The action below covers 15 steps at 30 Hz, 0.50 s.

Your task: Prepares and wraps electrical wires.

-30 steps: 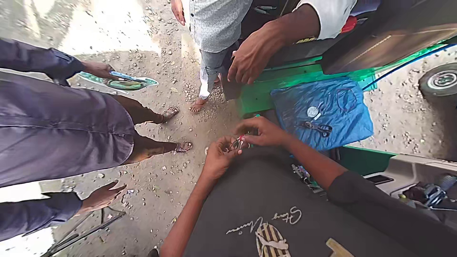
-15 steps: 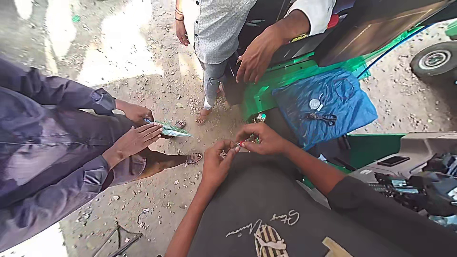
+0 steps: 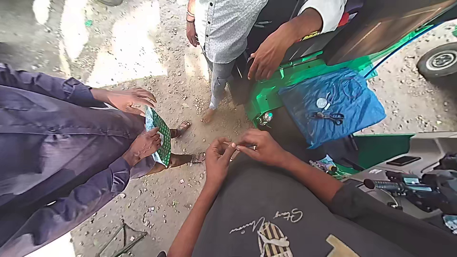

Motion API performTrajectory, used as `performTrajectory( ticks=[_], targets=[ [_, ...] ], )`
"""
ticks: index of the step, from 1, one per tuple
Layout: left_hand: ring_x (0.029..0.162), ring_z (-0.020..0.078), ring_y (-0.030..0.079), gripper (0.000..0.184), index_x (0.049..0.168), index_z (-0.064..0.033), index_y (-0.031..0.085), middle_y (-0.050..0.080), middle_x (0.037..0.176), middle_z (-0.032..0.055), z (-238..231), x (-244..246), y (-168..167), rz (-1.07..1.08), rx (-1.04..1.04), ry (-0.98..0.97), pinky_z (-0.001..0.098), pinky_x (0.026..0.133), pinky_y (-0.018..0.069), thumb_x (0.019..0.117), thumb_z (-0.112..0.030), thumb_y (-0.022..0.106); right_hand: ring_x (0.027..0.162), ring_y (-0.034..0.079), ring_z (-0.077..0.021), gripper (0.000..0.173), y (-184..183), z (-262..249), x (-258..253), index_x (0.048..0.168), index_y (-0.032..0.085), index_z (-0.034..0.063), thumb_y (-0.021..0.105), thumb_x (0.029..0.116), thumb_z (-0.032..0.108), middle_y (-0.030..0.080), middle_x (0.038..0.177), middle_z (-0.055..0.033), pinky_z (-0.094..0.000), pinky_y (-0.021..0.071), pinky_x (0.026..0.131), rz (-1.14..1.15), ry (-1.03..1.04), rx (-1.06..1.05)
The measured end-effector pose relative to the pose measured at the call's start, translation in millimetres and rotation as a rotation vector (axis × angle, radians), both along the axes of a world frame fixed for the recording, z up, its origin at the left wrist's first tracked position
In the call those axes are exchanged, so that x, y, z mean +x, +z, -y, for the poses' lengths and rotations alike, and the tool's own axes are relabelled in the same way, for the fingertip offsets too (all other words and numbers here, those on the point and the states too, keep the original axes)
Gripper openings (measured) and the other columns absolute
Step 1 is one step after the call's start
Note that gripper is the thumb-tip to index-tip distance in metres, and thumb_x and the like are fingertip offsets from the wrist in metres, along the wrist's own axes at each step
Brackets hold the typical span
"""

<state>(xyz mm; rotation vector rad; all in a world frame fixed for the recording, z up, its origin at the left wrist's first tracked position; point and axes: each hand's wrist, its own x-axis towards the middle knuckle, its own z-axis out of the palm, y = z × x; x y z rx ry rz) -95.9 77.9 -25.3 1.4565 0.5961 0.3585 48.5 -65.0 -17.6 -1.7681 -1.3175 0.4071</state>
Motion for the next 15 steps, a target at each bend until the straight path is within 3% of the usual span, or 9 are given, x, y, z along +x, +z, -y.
performTrajectory(
  ticks=[1, 5, 8, 12, 15],
  targets=[
    [0.064, 0.0165, 0.064, 0.019, 0.111, -0.0017, 0.066, 0.067, 0.075, 0.0071, -1, -1, -1, 0.004, 0.074, -0.005, 0.0321, 0.062, 0.0553, 0.0954, -0.012, 0.07, 0.093, 0.068, -0.0072, 0.017, 0, -1, 0, 0.1, 0.076, 0.0089, 0.068, 0.0995, 0.024, 0.073, 0.094, 0.0009, -0.0275, 0.0576, 0.089, -0.01, 0.003, -0.006],
    [0.076, 0.0058, 0.067, 0.015, 0.103, -0.0128, 0.074, 0.072, 0.087, -0.0045, -9, -1, -5, -0.035, 0.523, -0.103, 0.0281, 0.072, 0.0582, 0.1006, -0.023, 0.063, 0.089, 0.069, -0.0051, 0.015, 3, -3, 5, 0.1, 0.074, 0.0084, 0.072, 0.0974, 0.023, 0.073, 0.092, 0.0016, -0.0256, 0.06, 0.084, -0.072, -0.011, -0.009],
    [0.082, 0.0048, 0.066, 0.022, 0.105, -0.0156, 0.078, 0.07, 0.09, -0.0035, -14, 2, -5, -0.047, 0.685, -0.18, 0.0271, 0.078, 0.0571, 0.1034, -0.027, 0.06, 0.09, 0.068, -0.0067, 0.015, 5, -3, 13, 0.099, 0.073, 0.0079, 0.073, 0.0962, 0.022, 0.072, 0.091, 0.0012, -0.0265, 0.0582, 0.086, -0.034, 0.012, -0.002],
    [0.089, 0.0102, 0.065, 0.024, 0.108, -0.0218, 0.078, 0.07, 0.095, -0.004, -19, 8, -3, -0.115, 0.809, -0.279, 0.0414, 0.084, 0.0514, 0.1049, -0.031, 0.056, 0.094, 0.068, -0.01, 0.017, 0, -2, 24, 0.1, 0.073, 0.0084, 0.07, 0.0988, 0.024, 0.073, 0.094, 0.0009, -0.0308, 0.056, 0.093, 0.086, 0.075, 0.01],
    [0.099, 0.015, 0.067, 0.023, 0.107, -0.0237, 0.077, 0.071, 0.106, -0.002, -18, 14, 2, -0.178, 0.932, -0.309, 0.0456, 0.089, 0.0535, 0.1047, -0.031, 0.056, 0.096, 0.068, -0.0121, 0.017, -3, -1, 30, 0.102, 0.074, 0.0091, 0.066, 0.1008, 0.025, 0.074, 0.096, 0.0005, -0.0346, 0.0534, 0.095, 0.176, 0.107, 0.0]
  ],
)
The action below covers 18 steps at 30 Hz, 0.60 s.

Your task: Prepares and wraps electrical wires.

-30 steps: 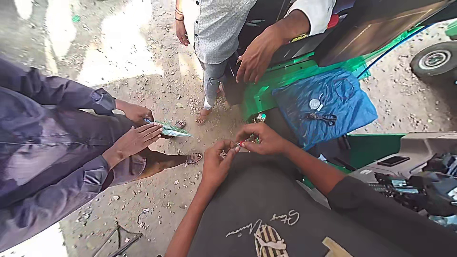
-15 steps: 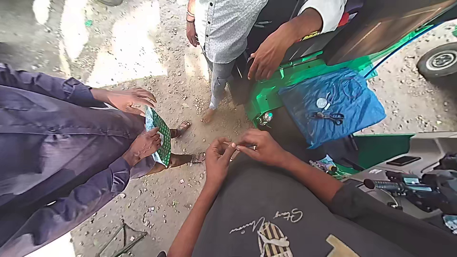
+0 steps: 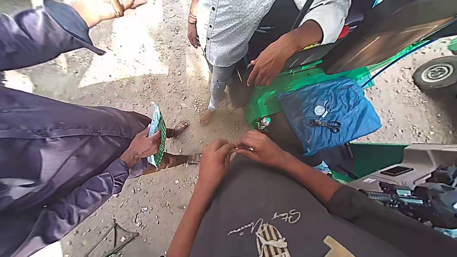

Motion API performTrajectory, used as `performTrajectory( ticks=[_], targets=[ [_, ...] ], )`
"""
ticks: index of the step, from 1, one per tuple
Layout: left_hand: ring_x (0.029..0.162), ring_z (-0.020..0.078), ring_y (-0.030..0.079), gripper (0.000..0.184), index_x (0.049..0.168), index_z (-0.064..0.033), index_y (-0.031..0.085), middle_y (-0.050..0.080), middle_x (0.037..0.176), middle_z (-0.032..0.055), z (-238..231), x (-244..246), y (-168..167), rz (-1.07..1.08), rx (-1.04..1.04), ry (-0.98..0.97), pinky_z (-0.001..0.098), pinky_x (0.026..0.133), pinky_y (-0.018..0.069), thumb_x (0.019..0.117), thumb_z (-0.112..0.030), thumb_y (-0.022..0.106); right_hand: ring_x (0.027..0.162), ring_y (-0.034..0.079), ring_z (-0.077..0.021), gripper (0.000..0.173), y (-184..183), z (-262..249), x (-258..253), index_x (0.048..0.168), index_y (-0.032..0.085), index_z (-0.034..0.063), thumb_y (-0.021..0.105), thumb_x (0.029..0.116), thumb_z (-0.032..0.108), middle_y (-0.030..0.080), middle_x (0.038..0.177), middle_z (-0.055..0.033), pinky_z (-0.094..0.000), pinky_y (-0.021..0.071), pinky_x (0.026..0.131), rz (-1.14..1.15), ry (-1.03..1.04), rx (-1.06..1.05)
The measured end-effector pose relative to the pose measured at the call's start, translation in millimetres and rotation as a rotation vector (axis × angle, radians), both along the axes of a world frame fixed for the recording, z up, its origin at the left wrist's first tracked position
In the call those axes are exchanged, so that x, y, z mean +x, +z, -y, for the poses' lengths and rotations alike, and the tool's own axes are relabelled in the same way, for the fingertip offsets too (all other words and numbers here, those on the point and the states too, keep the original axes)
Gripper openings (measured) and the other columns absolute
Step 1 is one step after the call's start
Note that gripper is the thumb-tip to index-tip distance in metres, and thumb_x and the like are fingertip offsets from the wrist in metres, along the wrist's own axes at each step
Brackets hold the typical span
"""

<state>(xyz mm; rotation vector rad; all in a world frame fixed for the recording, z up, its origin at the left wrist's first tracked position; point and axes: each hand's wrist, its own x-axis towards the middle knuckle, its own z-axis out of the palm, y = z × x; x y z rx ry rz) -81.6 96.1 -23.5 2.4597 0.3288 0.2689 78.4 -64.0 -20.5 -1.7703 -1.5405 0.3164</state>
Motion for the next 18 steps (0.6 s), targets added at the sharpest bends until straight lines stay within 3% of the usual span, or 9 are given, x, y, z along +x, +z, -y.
performTrajectory(
  ticks=[5, 7, 11, 15, 18],
  targets=[
    [0.1, 0.0172, 0.069, 0.022, 0.102, -0.0228, 0.078, 0.073, 0.106, -0.0018, 3, 10, -1, 0.005, 0.096, 0.003, 0.0442, 0.088, 0.055, 0.1033, -0.032, 0.058, 0.096, 0.069, -0.014, 0.019, -5, 4, 8, 0.109, 0.072, 0.0096, 0.064, 0.1018, 0.025, 0.073, 0.097, -0.0008, -0.0366, 0.0525, 0.097, 0.055, 0.002, -0.035],
    [0.1, 0.0133, 0.069, 0.018, 0.099, -0.0223, 0.079, 0.074, 0.105, -0.0032, 2, 13, -2, -0.049, -0.009, -0.008, 0.042, 0.087, 0.0564, 0.1001, -0.031, 0.063, 0.093, 0.068, -0.0149, 0.021, -6, 6, 10, 0.113, 0.071, 0.0101, 0.063, 0.1018, 0.026, 0.073, 0.096, -0.001, -0.0376, 0.0522, 0.095, 0.057, 0.004, -0.072],
    [0.09, 0.0013, 0.068, 0.004, 0.091, -0.0236, 0.079, 0.075, 0.096, -0.0108, -1, 19, -9, -0.119, -0.259, 0.005, 0.0283, 0.082, 0.0575, 0.0879, -0.026, 0.078, 0.096, 0.068, -0.0167, 0.02, -12, 12, 12, 0.114, 0.07, 0.0111, 0.063, 0.1019, 0.025, 0.073, 0.098, -0.0015, -0.0398, 0.0515, 0.095, 0.028, 0.032, -0.138],
    [0.077, 0.0002, 0.067, 0.007, 0.087, -0.0239, 0.078, 0.073, 0.084, -0.0132, -1, 26, -14, -0.18, -0.325, 0.036, 0.028, 0.073, 0.0576, 0.0831, -0.028, 0.082, 0.098, 0.068, -0.0174, 0.019, -15, 15, 16, 0.114, 0.07, 0.0125, 0.063, 0.1014, 0.025, 0.073, 0.1, -0.0014, -0.0408, 0.0515, 0.095, 0.023, 0.023, -0.163],
    [0.075, 0.0016, 0.066, 0.007, 0.085, -0.0227, 0.077, 0.073, 0.082, -0.0126, 0, 31, -15, -0.182, -0.353, 0.031, 0.0291, 0.071, 0.0571, 0.0824, -0.027, 0.083, 0.099, 0.068, -0.0175, 0.018, -14, 16, 19, 0.113, 0.071, 0.013, 0.063, 0.1006, 0.024, 0.073, 0.1, -0.0012, -0.041, 0.0519, 0.096, 0.016, -0.014, -0.172]
  ],
)
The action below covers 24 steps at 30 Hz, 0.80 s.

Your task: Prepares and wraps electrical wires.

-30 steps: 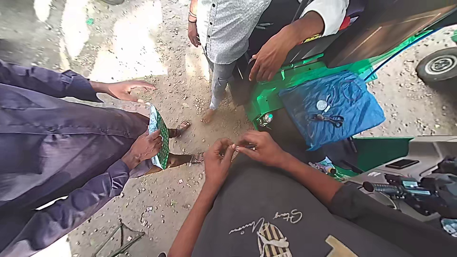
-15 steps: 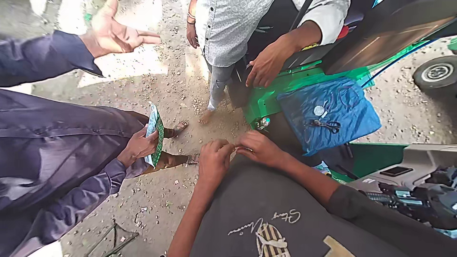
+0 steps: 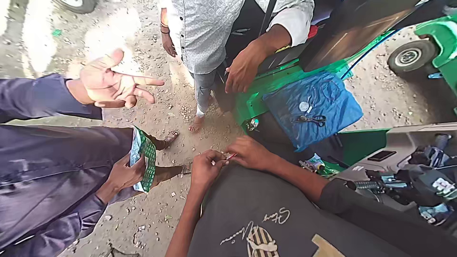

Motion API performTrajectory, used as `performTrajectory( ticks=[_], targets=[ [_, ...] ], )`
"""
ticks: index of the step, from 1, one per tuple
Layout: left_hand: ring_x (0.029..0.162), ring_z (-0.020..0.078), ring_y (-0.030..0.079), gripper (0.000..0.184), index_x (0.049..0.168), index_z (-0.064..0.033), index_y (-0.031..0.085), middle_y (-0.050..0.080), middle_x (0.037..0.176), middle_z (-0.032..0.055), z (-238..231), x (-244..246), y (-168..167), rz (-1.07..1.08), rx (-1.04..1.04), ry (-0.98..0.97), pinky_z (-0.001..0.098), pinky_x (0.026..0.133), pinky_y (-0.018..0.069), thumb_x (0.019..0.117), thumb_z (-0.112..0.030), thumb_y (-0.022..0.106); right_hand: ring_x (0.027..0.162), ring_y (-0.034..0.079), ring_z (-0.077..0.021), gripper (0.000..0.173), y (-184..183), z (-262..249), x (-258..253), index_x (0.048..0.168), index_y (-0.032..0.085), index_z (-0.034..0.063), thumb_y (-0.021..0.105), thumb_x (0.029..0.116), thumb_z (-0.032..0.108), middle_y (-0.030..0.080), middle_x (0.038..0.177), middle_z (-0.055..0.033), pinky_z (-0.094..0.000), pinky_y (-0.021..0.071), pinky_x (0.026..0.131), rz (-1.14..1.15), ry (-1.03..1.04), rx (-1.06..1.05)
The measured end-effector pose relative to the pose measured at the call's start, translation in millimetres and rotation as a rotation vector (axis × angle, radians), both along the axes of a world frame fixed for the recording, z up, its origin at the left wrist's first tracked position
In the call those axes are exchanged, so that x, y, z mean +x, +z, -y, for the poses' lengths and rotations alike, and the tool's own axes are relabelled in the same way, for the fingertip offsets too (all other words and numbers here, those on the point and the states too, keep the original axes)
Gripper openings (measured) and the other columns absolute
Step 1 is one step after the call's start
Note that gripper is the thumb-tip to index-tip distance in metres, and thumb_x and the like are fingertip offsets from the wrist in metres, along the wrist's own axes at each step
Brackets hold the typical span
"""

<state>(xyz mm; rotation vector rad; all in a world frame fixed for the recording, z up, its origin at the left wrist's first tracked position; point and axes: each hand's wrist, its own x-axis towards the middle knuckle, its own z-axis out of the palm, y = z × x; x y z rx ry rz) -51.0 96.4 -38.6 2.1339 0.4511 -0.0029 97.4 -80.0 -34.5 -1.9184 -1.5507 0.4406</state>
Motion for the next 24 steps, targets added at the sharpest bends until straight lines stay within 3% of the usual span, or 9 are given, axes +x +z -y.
performTrajectory(
  ticks=[6, 9, 12, 15, 19, 22, 24],
  targets=[
    [0.09, 0.0003, 0.07, 0.009, 0.095, -0.0203, 0.079, 0.076, 0.095, -0.0097, -1, 4, -4, 0.084, 0.024, -0.066, 0.0281, 0.085, 0.0594, 0.0948, -0.023, 0.071, 0.098, 0.068, -0.0189, 0.017, 2, 0, 0, 0.11, 0.071, 0.0122, 0.061, 0.1011, 0.023, 0.072, 0.098, -0.003, -0.0405, 0.0526, 0.095, 0.008, -0.038, -0.018],
    [0.092, 0.0054, 0.07, 0.018, 0.1, -0.0177, 0.079, 0.075, 0.096, -0.0051, 1, 4, -7, 0.1, 0.121, -0.102, 0.0326, 0.086, 0.0588, 0.1001, -0.021, 0.061, 0.098, 0.067, -0.02, 0.019, 3, -2, -2, 0.11, 0.07, 0.0122, 0.058, 0.1029, 0.024, 0.071, 0.098, -0.0035, -0.0411, 0.0519, 0.095, 0.041, -0.044, -0.056],
    [0.085, 0.0053, 0.069, 0.016, 0.095, -0.02, 0.079, 0.074, 0.089, -0.0068, 1, 3, -9, 0.139, 0.195, -0.093, 0.0316, 0.08, 0.0586, 0.0964, -0.025, 0.064, 0.097, 0.067, -0.0216, 0.018, 5, -5, -5, 0.111, 0.07, 0.0126, 0.057, 0.1022, 0.022, 0.071, 0.097, -0.004, -0.0434, 0.052, 0.093, 0.099, -0.055, -0.091],
    [0.08, -0.0008, 0.068, 0.008, 0.09, -0.0226, 0.08, 0.074, 0.085, -0.0113, -3, 3, -11, 0.135, 0.135, -0.061, 0.0254, 0.076, 0.058, 0.0895, -0.026, 0.073, 0.097, 0.068, -0.0234, 0.018, 8, -6, -9, 0.11, 0.069, 0.0122, 0.056, 0.1023, 0.023, 0.071, 0.097, -0.0053, -0.0457, 0.052, 0.091, 0.159, -0.065, -0.127],
    [0.075, -0.0001, 0.068, 0.01, 0.08, -0.0213, 0.076, 0.073, 0.079, -0.0122, -3, 2, -9, 0.048, 0.016, 0.011, 0.0287, 0.072, 0.0588, 0.0765, -0.021, 0.085, 0.099, 0.067, -0.026, 0.019, 11, -7, -13, 0.11, 0.069, 0.012, 0.056, 0.1019, 0.024, 0.07, 0.099, -0.0073, -0.0471, 0.0509, 0.093, 0.179, -0.035, -0.204],
    [0.072, 0.0041, 0.069, 0.011, 0.08, -0.0161, 0.076, 0.073, 0.078, -0.0083, -1, -1, -3, 0.003, -0.076, 0.045, 0.0323, 0.072, 0.061, 0.0773, -0.017, 0.086, 0.096, 0.068, -0.0259, 0.018, 11, -8, -18, 0.107, 0.07, 0.0128, 0.06, 0.0994, 0.025, 0.071, 0.097, -0.007, -0.047, 0.0542, 0.088, 0.197, -0.039, -0.162],
    [0.078, 0.008, 0.069, 0.008, 0.085, -0.0139, 0.076, 0.073, 0.082, -0.0048, -6, 3, -3, 0.031, -0.041, 0.011, 0.035, 0.079, 0.0602, 0.0844, -0.02, 0.08, 0.093, 0.069, -0.0232, 0.016, 8, -13, -15, 0.103, 0.072, 0.0144, 0.063, 0.0974, 0.027, 0.071, 0.093, -0.0049, -0.0446, 0.0563, 0.087, 0.235, -0.067, -0.113]
  ],
)
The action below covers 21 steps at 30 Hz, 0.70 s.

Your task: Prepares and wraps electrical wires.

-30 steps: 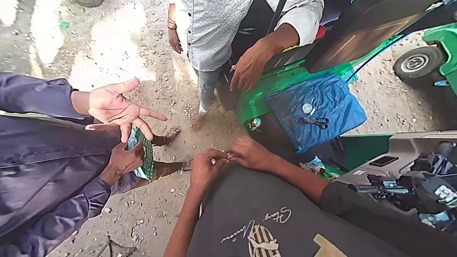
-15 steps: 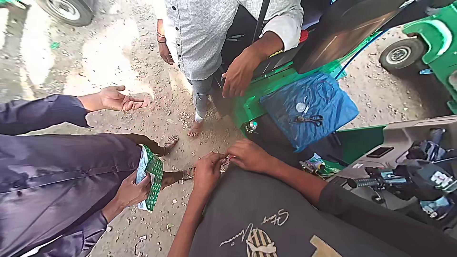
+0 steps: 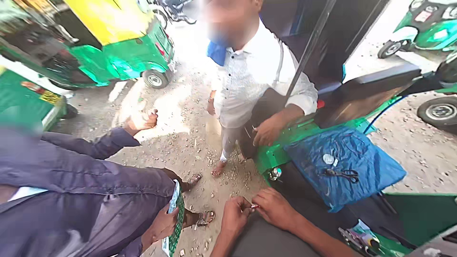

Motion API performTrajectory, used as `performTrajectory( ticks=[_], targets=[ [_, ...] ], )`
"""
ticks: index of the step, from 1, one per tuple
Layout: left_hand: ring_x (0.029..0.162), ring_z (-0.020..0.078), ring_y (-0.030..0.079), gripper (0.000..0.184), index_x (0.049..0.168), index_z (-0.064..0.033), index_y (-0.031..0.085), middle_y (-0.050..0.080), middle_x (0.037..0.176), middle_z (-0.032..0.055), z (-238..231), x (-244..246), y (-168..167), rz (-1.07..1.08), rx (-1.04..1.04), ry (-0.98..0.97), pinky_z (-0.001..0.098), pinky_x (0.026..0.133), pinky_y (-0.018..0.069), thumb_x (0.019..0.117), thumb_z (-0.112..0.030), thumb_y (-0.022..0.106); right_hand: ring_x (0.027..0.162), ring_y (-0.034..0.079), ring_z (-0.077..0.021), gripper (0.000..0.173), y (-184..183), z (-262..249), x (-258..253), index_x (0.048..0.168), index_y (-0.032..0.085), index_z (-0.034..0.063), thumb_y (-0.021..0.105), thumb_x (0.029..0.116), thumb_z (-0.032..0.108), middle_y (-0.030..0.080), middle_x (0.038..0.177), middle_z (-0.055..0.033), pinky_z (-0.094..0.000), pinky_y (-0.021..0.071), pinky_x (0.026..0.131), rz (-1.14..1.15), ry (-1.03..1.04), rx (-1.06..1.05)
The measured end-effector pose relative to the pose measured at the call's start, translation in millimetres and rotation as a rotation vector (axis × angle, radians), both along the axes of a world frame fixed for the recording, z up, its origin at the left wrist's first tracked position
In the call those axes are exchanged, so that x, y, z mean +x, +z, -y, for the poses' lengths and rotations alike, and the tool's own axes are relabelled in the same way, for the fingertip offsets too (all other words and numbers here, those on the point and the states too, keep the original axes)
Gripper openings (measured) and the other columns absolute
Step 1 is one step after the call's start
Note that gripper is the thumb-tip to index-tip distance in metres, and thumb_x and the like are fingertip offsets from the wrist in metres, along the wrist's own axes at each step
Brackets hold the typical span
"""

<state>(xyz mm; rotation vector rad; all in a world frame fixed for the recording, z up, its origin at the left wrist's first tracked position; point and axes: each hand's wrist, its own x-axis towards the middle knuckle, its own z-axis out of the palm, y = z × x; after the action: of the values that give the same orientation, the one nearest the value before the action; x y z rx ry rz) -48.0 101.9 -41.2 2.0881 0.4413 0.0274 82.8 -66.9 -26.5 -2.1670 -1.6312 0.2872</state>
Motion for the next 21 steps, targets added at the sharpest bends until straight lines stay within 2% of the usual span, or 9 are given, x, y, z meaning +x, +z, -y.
performTrajectory(
  ticks=[2, 5, 9, 13, 16, 19, 21],
  targets=[
    [0.091, 0.0138, 0.07, 0.012, 0.093, -0.0122, 0.078, 0.074, 0.091, -0.0001, 1, 0, -1, -0.021, 0.102, -0.07, 0.04, 0.09, 0.0573, 0.0923, -0.023, 0.072, 0.09, 0.071, -0.0239, 0.015, -3, 0, 0, 0.1, 0.074, 0.014, 0.068, 0.0939, 0.026, 0.072, 0.091, -0.0057, -0.045, 0.0577, 0.083, 0.001, -0.021, 0.005],
    [0.097, 0.0191, 0.071, 0.017, 0.098, -0.0115, 0.079, 0.075, 0.096, 0.0042, -1, -4, 3, -0.064, 0.192, -0.122, 0.0433, 0.094, 0.0554, 0.0972, -0.022, 0.066, 0.092, 0.071, -0.0254, 0.016, -1, -5, -4, 0.101, 0.074, 0.0133, 0.068, 0.0945, 0.026, 0.073, 0.094, -0.0072, -0.0458, 0.0579, 0.084, -0.024, -0.014, -0.05],
    [0.086, 0.0136, 0.071, 0.01, 0.091, -0.0131, 0.08, 0.075, 0.088, 0.0007, -4, -10, -3, -0.034, 0.123, -0.028, 0.0396, 0.084, 0.0587, 0.0894, -0.021, 0.074, 0.09, 0.072, -0.0239, 0.012, 1, -10, -6, 0.099, 0.074, 0.0153, 0.069, 0.0933, 0.024, 0.073, 0.091, -0.0049, -0.047, 0.0563, 0.088, 0.037, 0.018, -0.018],
    [0.083, 0.0091, 0.07, 0.008, 0.086, -0.0146, 0.081, 0.076, 0.087, -0.0023, -8, -20, 3, -0.088, 0.02, 0.053, 0.0367, 0.083, 0.0584, 0.082, -0.022, 0.081, 0.092, 0.072, -0.0241, 0.012, 4, -16, -14, 0.099, 0.074, 0.0155, 0.069, 0.0941, 0.025, 0.073, 0.091, -0.005, -0.0486, 0.055, 0.091, 0.073, 0.084, -0.043],
    [0.078, 0.0058, 0.07, 0.01, 0.081, -0.0149, 0.079, 0.075, 0.082, -0.005, -10, -28, -5, -0.073, -0.038, 0.11, 0.0346, 0.077, 0.0591, 0.077, -0.022, 0.085, 0.091, 0.072, -0.0248, 0.01, 6, -21, -21, 0.099, 0.074, 0.014, 0.067, 0.0951, 0.021, 0.073, 0.09, -0.0067, -0.0482, 0.0555, 0.09, 0.077, 0.132, -0.067],
    [0.081, 0.0041, 0.071, 0.011, 0.083, -0.0135, 0.079, 0.076, 0.084, -0.005, -12, -32, -10, 0.028, -0.046, 0.109, 0.033, 0.081, 0.0599, 0.0793, -0.022, 0.085, 0.092, 0.072, -0.0283, 0.011, 14, -27, -25, 0.101, 0.072, 0.0094, 0.063, 0.0957, 0.012, 0.073, 0.092, -0.0106, -0.0488, 0.0555, 0.09, 0.053, 0.154, -0.123],
    [0.092, 0.0044, 0.071, 0.021, 0.09, -0.0127, 0.077, 0.076, 0.093, -0.0048, -13, -34, -12, 0.157, -0.029, 0.116, 0.0309, 0.089, 0.0591, 0.0759, -0.022, 0.089, 0.094, 0.071, -0.0296, 0.011, 19, -30, -24, 0.102, 0.071, 0.0087, 0.063, 0.0964, 0.014, 0.072, 0.094, -0.0117, -0.0487, 0.0555, 0.087, 0.047, 0.146, -0.115]
  ],
)
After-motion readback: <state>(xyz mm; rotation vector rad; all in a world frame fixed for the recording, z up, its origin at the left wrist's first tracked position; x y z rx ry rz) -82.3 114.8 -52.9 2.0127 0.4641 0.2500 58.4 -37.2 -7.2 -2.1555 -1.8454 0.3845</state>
